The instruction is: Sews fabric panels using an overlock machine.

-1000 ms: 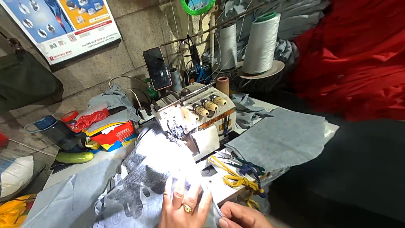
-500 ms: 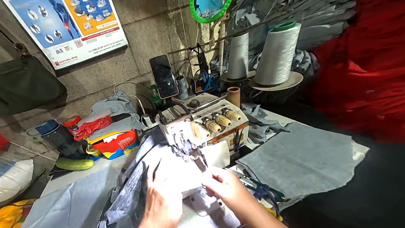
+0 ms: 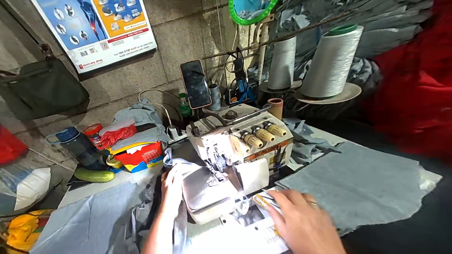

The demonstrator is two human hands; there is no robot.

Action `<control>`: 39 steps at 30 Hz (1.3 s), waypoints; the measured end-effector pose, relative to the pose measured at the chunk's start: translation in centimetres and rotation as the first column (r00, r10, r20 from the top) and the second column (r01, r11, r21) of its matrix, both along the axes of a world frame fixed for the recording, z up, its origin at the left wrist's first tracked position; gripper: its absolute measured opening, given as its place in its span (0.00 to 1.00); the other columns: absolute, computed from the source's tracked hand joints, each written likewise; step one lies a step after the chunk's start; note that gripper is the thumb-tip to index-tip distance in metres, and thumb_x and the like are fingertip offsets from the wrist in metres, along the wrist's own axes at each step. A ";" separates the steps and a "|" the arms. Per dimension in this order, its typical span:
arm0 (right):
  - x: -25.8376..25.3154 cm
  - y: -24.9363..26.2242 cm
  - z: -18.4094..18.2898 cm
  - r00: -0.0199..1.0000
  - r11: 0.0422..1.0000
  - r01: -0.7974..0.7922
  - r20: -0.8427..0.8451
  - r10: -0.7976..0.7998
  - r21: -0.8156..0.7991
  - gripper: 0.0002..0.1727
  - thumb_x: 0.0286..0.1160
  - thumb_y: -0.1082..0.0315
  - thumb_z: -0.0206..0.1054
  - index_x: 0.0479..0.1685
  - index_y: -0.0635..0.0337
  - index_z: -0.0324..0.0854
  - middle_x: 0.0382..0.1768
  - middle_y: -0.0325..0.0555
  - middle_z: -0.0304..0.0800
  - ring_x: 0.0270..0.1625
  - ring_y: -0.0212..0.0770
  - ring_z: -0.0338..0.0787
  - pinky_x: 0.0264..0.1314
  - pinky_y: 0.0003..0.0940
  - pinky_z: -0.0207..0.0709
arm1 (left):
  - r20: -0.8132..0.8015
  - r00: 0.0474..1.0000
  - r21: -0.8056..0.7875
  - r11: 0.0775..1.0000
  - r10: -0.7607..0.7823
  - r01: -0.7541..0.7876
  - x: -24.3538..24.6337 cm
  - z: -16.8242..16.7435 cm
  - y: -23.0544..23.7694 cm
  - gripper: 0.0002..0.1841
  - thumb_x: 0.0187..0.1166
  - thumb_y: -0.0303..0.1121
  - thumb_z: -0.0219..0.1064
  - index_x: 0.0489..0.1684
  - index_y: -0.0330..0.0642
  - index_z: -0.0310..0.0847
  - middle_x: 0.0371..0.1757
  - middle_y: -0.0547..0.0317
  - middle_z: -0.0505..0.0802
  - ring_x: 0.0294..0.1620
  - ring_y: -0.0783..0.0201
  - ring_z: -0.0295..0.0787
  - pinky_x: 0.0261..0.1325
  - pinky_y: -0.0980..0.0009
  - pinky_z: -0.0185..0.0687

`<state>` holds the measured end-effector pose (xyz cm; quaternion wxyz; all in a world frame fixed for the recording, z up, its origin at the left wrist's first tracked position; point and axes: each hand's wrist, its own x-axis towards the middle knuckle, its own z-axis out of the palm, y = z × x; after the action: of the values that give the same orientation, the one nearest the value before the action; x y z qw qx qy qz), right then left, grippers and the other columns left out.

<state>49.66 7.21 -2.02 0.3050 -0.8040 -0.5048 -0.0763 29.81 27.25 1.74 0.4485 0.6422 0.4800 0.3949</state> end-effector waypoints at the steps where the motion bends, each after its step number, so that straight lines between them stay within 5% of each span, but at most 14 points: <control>1: 0.8 -0.7 -0.1 0.999 0.997 0.029 0.019 -0.028 -0.069 0.20 0.68 0.68 0.75 0.59 0.70 0.88 0.53 0.79 0.87 0.59 0.86 0.83 0.49 0.79 0.75 | 0.103 0.993 -0.017 0.999 0.052 -0.050 -0.3 -0.4 -0.7 0.18 0.91 0.30 0.54 0.73 0.35 0.80 0.76 0.42 0.82 0.78 0.55 0.75 0.80 0.57 0.69; 5: 3.3 -1.2 -0.7 1.000 0.986 0.011 0.027 -0.007 -0.169 0.19 0.65 0.74 0.78 0.57 0.70 0.89 0.48 0.78 0.88 0.57 0.85 0.84 0.48 0.80 0.75 | 0.436 0.889 0.069 0.980 0.139 -0.187 -1.6 -2.0 -4.8 0.13 0.85 0.23 0.53 0.57 0.25 0.79 0.51 0.51 0.90 0.55 0.70 0.87 0.63 0.73 0.83; 9: 4.0 -1.3 0.0 0.999 0.982 -0.010 -0.044 0.001 -0.191 0.15 0.72 0.80 0.67 0.57 0.69 0.89 0.46 0.77 0.88 0.50 0.80 0.89 0.48 0.76 0.79 | 0.416 0.909 0.315 0.931 0.040 -0.185 -3.0 -2.2 -8.6 0.11 0.84 0.21 0.52 0.52 0.23 0.78 0.42 0.60 0.88 0.41 0.80 0.86 0.49 0.82 0.84; 12: 4.7 -1.7 0.5 0.976 0.994 -0.074 -0.212 0.055 -0.082 0.16 0.78 0.79 0.63 0.60 0.67 0.89 0.47 0.75 0.88 0.45 0.75 0.89 0.48 0.74 0.79 | 0.412 0.910 0.363 0.924 -0.044 -0.120 -3.2 -1.4 -10.0 0.10 0.80 0.17 0.52 0.49 0.26 0.78 0.41 0.65 0.89 0.40 0.82 0.85 0.48 0.83 0.84; 16: 2.8 -0.3 3.1 0.893 0.958 -0.239 -0.352 0.280 0.157 0.18 0.83 0.69 0.58 0.62 0.65 0.87 0.48 0.63 0.92 0.41 0.57 0.93 0.41 0.57 0.86 | 0.417 0.906 0.360 0.929 -0.079 -0.085 -3.2 0.4 -10.6 0.10 0.77 0.16 0.55 0.48 0.28 0.80 0.42 0.64 0.89 0.44 0.81 0.86 0.52 0.82 0.84; 18: 1.3 1.6 5.2 0.868 0.925 -0.369 -0.320 0.379 0.093 0.18 0.81 0.62 0.61 0.59 0.62 0.89 0.50 0.59 0.93 0.50 0.58 0.93 0.53 0.62 0.83 | 0.407 0.908 0.377 0.924 -0.101 -0.066 -3.3 1.4 -10.7 0.09 0.76 0.16 0.56 0.48 0.27 0.80 0.43 0.64 0.89 0.46 0.82 0.86 0.54 0.83 0.84; 20: 0.1 3.2 7.9 0.852 0.886 -0.449 -0.353 0.386 -0.115 0.23 0.78 0.54 0.70 0.67 0.56 0.87 0.59 0.56 0.89 0.61 0.58 0.88 0.64 0.63 0.79 | 0.408 0.903 0.402 0.915 -0.136 -0.044 -3.4 2.1 -10.7 0.11 0.74 0.15 0.55 0.47 0.28 0.80 0.43 0.65 0.90 0.46 0.82 0.86 0.54 0.82 0.84; 22: -1.7 4.7 9.8 0.904 0.885 -0.414 -0.209 0.372 -0.212 0.20 0.76 0.60 0.73 0.66 0.54 0.88 0.55 0.58 0.90 0.56 0.59 0.90 0.60 0.61 0.81 | 0.397 0.905 0.403 0.915 -0.149 -0.026 -3.6 2.8 -10.9 0.12 0.71 0.14 0.54 0.47 0.28 0.80 0.43 0.66 0.90 0.45 0.83 0.86 0.54 0.83 0.84; 24: -3.3 6.0 10.1 0.926 0.913 -0.366 0.031 0.377 -0.180 0.14 0.74 0.65 0.75 0.55 0.57 0.92 0.44 0.58 0.92 0.46 0.59 0.93 0.48 0.59 0.86 | 0.366 0.917 0.408 0.913 -0.158 -0.006 -3.7 3.2 -11.2 0.13 0.70 0.13 0.54 0.46 0.27 0.81 0.42 0.66 0.89 0.46 0.84 0.85 0.55 0.84 0.82; 27: -3.9 6.9 9.4 0.895 0.909 -0.398 0.169 0.414 -0.122 0.08 0.74 0.69 0.72 0.46 0.61 0.92 0.37 0.56 0.91 0.40 0.58 0.93 0.42 0.56 0.86 | 0.338 0.919 0.473 0.881 -0.204 0.022 -4.0 2.6 -11.4 0.12 0.68 0.14 0.57 0.44 0.29 0.84 0.44 0.64 0.90 0.50 0.82 0.85 0.59 0.83 0.81; 31: -1.4 3.9 7.4 0.952 0.952 -0.307 0.021 0.307 0.016 0.10 0.72 0.69 0.74 0.49 0.57 0.93 0.45 0.55 0.92 0.44 0.58 0.94 0.43 0.63 0.87 | 0.207 0.947 0.533 0.840 -0.245 0.101 -5.6 0.9 -11.6 0.13 0.65 0.13 0.59 0.45 0.24 0.85 0.45 0.56 0.91 0.52 0.79 0.85 0.61 0.81 0.81; 35: 3.8 -1.0 2.6 0.991 0.996 -0.082 -0.109 0.077 -0.042 0.18 0.67 0.71 0.77 0.57 0.67 0.90 0.49 0.74 0.88 0.46 0.76 0.90 0.45 0.77 0.79 | 0.098 0.955 0.551 0.815 -0.279 0.181 -6.3 -0.5 -13.0 0.09 0.67 0.15 0.64 0.44 0.23 0.84 0.43 0.48 0.90 0.51 0.76 0.84 0.60 0.83 0.79; 37: 5.6 -1.6 0.0 0.999 0.995 0.030 -0.029 -0.033 -0.097 0.18 0.66 0.73 0.79 0.56 0.68 0.90 0.50 0.80 0.85 0.51 0.83 0.86 0.47 0.81 0.76 | 0.060 0.958 0.591 0.784 -0.279 0.191 -5.8 -0.7 -13.8 0.06 0.70 0.18 0.66 0.41 0.26 0.85 0.41 0.46 0.88 0.50 0.73 0.84 0.59 0.83 0.77; 39: 5.8 -1.5 -0.9 0.997 0.998 -0.025 0.074 0.020 0.064 0.21 0.63 0.67 0.80 0.54 0.72 0.89 0.51 0.83 0.84 0.55 0.90 0.82 0.48 0.85 0.72 | 0.042 0.957 0.643 0.741 -0.287 0.195 -5.0 -1.0 -14.2 0.05 0.73 0.20 0.67 0.39 0.29 0.86 0.39 0.45 0.88 0.49 0.69 0.84 0.58 0.82 0.78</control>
<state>55.45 5.73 -2.96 0.3129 -0.7847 -0.5219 -0.1187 24.78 13.03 0.73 0.2861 0.7830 0.1999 0.5149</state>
